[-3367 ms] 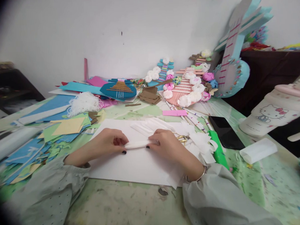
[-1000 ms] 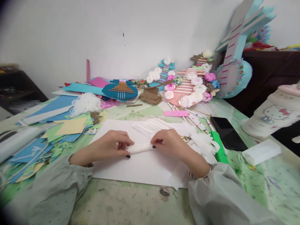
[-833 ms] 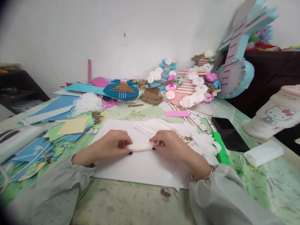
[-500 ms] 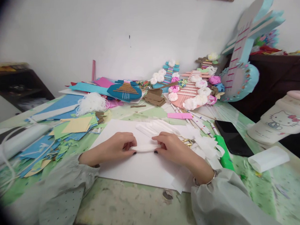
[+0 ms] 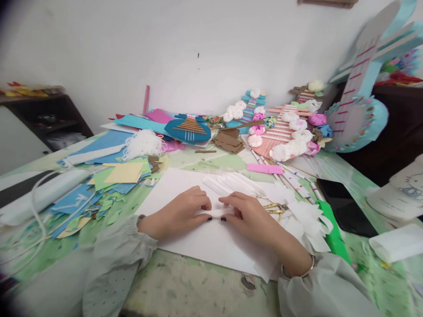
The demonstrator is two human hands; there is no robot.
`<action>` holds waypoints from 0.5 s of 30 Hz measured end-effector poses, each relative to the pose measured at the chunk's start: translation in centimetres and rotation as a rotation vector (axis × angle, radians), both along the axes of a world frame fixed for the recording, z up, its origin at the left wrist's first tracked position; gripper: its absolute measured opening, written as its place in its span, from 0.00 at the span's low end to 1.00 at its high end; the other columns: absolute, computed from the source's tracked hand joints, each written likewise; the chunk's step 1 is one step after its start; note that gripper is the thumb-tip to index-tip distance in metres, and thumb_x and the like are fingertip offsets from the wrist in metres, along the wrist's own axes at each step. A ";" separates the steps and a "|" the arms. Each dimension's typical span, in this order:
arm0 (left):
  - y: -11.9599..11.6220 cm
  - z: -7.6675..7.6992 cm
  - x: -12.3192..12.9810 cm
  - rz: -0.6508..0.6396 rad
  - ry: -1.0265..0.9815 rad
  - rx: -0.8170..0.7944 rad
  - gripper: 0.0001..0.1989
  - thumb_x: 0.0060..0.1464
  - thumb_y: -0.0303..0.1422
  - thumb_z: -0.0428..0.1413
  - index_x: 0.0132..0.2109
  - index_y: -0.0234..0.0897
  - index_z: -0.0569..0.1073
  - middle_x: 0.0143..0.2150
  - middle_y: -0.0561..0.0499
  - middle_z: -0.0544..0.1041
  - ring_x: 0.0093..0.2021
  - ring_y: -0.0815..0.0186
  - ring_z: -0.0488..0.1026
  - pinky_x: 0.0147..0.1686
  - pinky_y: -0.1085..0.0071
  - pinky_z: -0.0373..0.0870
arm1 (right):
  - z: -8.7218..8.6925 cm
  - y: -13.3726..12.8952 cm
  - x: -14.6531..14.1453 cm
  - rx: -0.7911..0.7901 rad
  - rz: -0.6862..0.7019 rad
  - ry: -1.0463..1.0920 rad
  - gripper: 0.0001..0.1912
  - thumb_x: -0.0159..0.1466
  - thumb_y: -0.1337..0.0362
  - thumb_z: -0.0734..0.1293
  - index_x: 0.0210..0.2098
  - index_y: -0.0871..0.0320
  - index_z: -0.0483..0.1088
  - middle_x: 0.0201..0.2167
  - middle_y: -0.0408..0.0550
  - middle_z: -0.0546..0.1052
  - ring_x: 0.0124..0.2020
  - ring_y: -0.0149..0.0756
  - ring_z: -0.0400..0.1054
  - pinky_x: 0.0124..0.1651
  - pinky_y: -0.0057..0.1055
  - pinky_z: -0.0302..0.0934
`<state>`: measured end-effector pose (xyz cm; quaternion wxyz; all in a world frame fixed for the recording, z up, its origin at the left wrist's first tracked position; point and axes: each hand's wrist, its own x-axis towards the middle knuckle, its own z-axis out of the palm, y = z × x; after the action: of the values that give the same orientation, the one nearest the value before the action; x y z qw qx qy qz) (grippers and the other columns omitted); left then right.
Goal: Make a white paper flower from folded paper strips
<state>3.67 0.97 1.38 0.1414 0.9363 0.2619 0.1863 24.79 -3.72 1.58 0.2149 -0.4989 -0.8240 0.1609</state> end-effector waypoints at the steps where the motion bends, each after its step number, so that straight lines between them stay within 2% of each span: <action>1: 0.0 0.0 0.0 -0.003 -0.017 0.005 0.00 0.52 0.27 0.54 0.33 0.35 0.69 0.35 0.50 0.72 0.40 0.64 0.65 0.40 0.70 0.61 | 0.0 0.0 0.0 0.007 0.015 -0.001 0.16 0.59 0.68 0.64 0.48 0.56 0.69 0.37 0.47 0.72 0.26 0.28 0.63 0.31 0.28 0.59; 5: 0.1 -0.1 -0.1 0.006 -0.071 -0.012 0.03 0.50 0.24 0.53 0.33 0.35 0.68 0.35 0.51 0.72 0.39 0.66 0.67 0.39 0.71 0.62 | -0.3 0.2 0.0 0.028 0.003 -0.011 0.17 0.59 0.65 0.65 0.49 0.56 0.69 0.38 0.49 0.73 0.29 0.31 0.65 0.34 0.30 0.60; 10: 0.1 0.3 -0.2 0.048 -0.115 -0.057 0.02 0.50 0.26 0.53 0.34 0.36 0.67 0.34 0.52 0.71 0.36 0.67 0.67 0.36 0.71 0.63 | -0.3 0.4 0.3 0.130 -0.036 0.076 0.11 0.56 0.66 0.68 0.40 0.56 0.72 0.34 0.48 0.74 0.37 0.37 0.66 0.41 0.34 0.61; 15: -0.1 1.0 -0.2 0.115 -0.172 -0.145 0.06 0.48 0.27 0.54 0.34 0.37 0.64 0.33 0.53 0.72 0.34 0.66 0.69 0.34 0.71 0.63 | 0.2 0.2 0.2 0.228 -0.036 0.188 0.06 0.57 0.68 0.66 0.35 0.57 0.68 0.32 0.46 0.73 0.34 0.34 0.67 0.37 0.31 0.61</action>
<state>3.47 0.86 2.33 0.2198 0.8877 0.3148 0.2542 24.99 -3.52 1.74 0.3494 -0.4688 -0.8040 0.1087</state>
